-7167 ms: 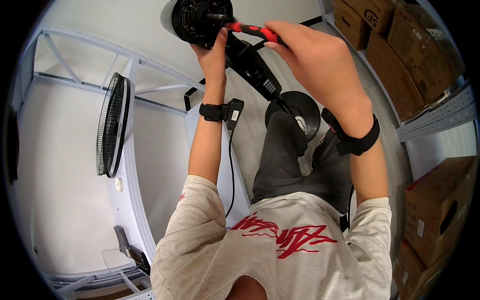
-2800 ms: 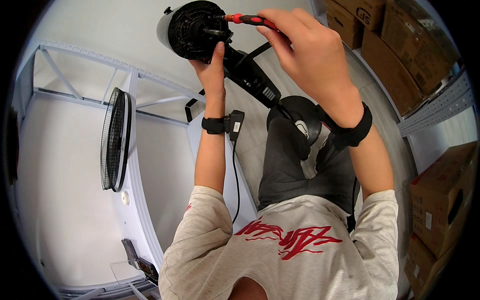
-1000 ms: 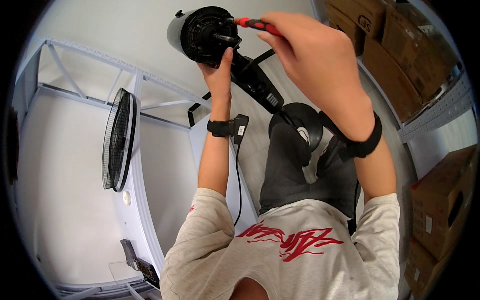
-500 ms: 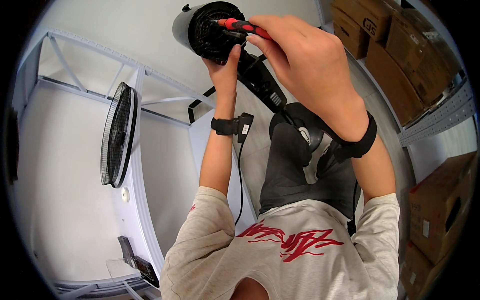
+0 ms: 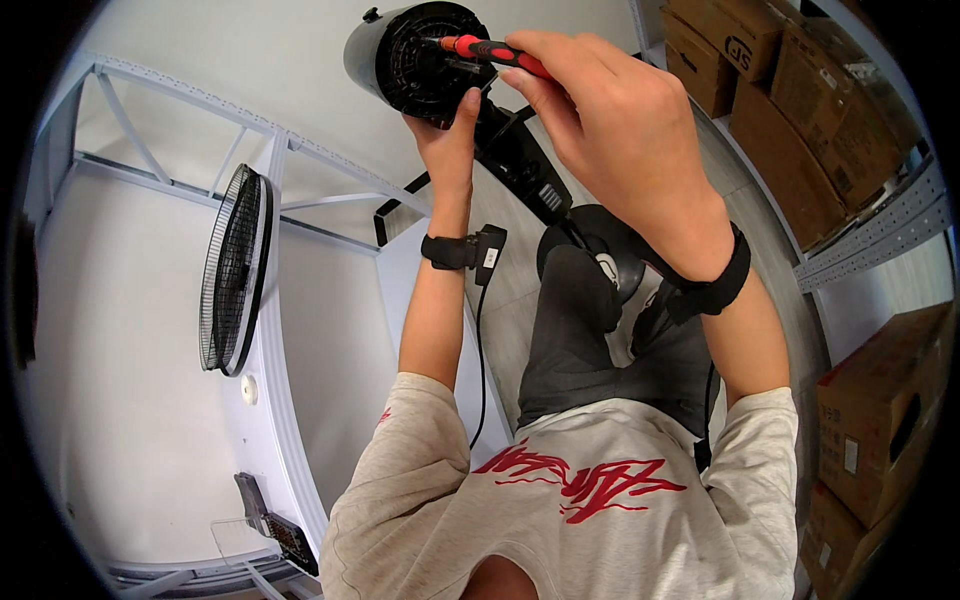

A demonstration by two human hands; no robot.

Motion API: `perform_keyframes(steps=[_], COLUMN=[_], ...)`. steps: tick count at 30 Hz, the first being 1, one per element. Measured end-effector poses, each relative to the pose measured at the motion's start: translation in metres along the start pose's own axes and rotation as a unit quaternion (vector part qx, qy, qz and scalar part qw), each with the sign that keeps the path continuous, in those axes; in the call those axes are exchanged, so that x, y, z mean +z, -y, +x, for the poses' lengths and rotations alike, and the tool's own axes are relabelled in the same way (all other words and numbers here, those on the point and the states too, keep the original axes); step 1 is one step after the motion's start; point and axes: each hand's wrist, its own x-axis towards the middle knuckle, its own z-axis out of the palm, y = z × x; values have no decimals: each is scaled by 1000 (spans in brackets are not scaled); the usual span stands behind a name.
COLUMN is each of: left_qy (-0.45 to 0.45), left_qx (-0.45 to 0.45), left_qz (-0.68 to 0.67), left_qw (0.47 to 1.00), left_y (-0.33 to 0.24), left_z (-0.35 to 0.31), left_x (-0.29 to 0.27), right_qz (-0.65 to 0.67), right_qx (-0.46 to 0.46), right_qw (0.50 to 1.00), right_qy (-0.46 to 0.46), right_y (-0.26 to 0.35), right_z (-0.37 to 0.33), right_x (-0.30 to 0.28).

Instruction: The person uses a screwdriver to tighten screws on the back of a standing fan's motor housing. They then attach the front fan cage to the motor assembly and test the fan by turning it on.

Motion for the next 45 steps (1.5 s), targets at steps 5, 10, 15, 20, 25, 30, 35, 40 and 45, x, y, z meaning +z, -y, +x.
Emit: perform_keyframes(steps=[5,10,15,20,25,30,35,40,45], left_qy=[-20,-3,-21,-17,-14,-26,-8,-7,-10], left_qx=[20,1,17,16,34,27,-16,-1,-15], left_qz=[9,18,6,-11,9,22,9,27,11], left_qw=[1000,1000,1000,1000,999,999,1000,1000,1000], left_y=[-2,-2,-5,-1,1,0,-3,-5,-8], left_z=[-1,-1,-2,0,1,-1,0,-1,-1], left_x=[4,0,4,3,3,2,1,2,3], right_qz=[-20,-24,-32,-5,1,-72,-99,-19,-87], right_qx=[-89,-144,-64,41,-23,6,43,-40,14], right_qw=[996,989,997,997,1000,995,988,999,993], right_qy=[-17,-15,26,69,0,73,107,-10,78], right_y=[-10,-18,0,6,0,11,19,20,23], right_z=[2,10,7,9,10,14,17,27,23], right_x=[3,1,-2,-6,-1,-9,-14,-10,-16])
